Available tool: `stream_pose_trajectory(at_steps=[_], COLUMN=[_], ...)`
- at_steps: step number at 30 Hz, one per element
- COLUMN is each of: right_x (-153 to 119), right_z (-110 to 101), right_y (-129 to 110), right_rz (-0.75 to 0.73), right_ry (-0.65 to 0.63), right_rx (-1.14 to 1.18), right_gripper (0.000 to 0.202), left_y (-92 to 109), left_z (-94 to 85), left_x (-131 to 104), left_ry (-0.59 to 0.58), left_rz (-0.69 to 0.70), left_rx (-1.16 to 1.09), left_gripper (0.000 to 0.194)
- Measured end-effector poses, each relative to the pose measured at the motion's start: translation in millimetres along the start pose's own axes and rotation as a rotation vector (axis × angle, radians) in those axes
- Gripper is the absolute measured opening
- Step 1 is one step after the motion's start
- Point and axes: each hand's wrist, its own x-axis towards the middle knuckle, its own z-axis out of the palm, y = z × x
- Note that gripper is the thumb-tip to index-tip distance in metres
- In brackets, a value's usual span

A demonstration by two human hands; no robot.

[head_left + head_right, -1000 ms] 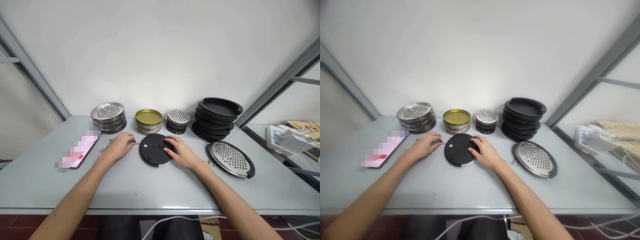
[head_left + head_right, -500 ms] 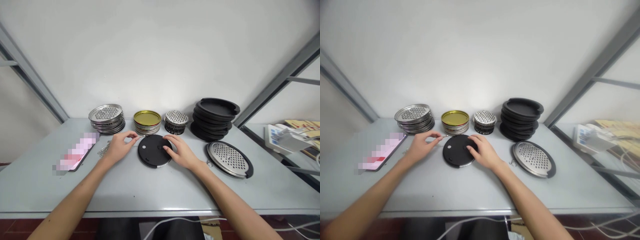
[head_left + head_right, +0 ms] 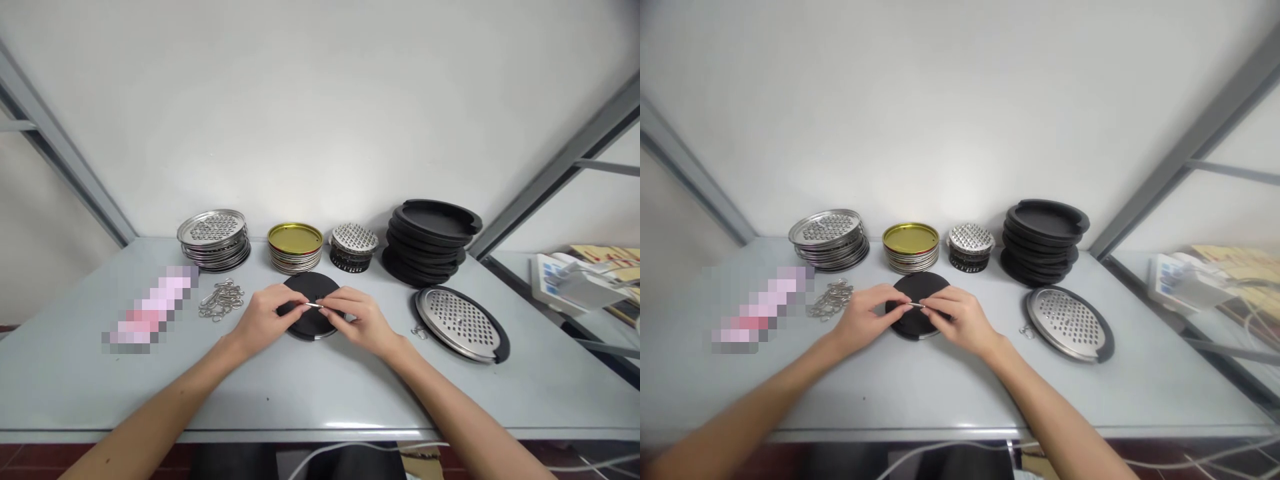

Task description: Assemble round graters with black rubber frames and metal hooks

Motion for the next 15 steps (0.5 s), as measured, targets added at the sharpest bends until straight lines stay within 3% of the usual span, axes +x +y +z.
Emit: stream_pose_trajectory(at_steps=[6, 11, 15], right_x=[0.4, 2.9, 3.1], right_z=[0.6, -1.6, -1.4], right_y=[-4.1, -7.8, -7.8], right_rz=[0.123, 0.250, 0.265], right_ry=[-0.089, -0.049, -0.049], right_rx=[0.004, 0.132, 0.153], right_gripper=[0.019, 0.021, 0.020], left_y=[3.5, 4.3, 3.8], left_z=[-0.1, -1.3, -1.6], left_x=[2.0, 2.3, 2.9], left_ry=[0.001, -0.008, -0.020], left_rz=[-0.037, -0.041, -0.048], left_rx=[-0.009, -0.025, -0.056], left_gripper=[0.007, 0.010, 0.011])
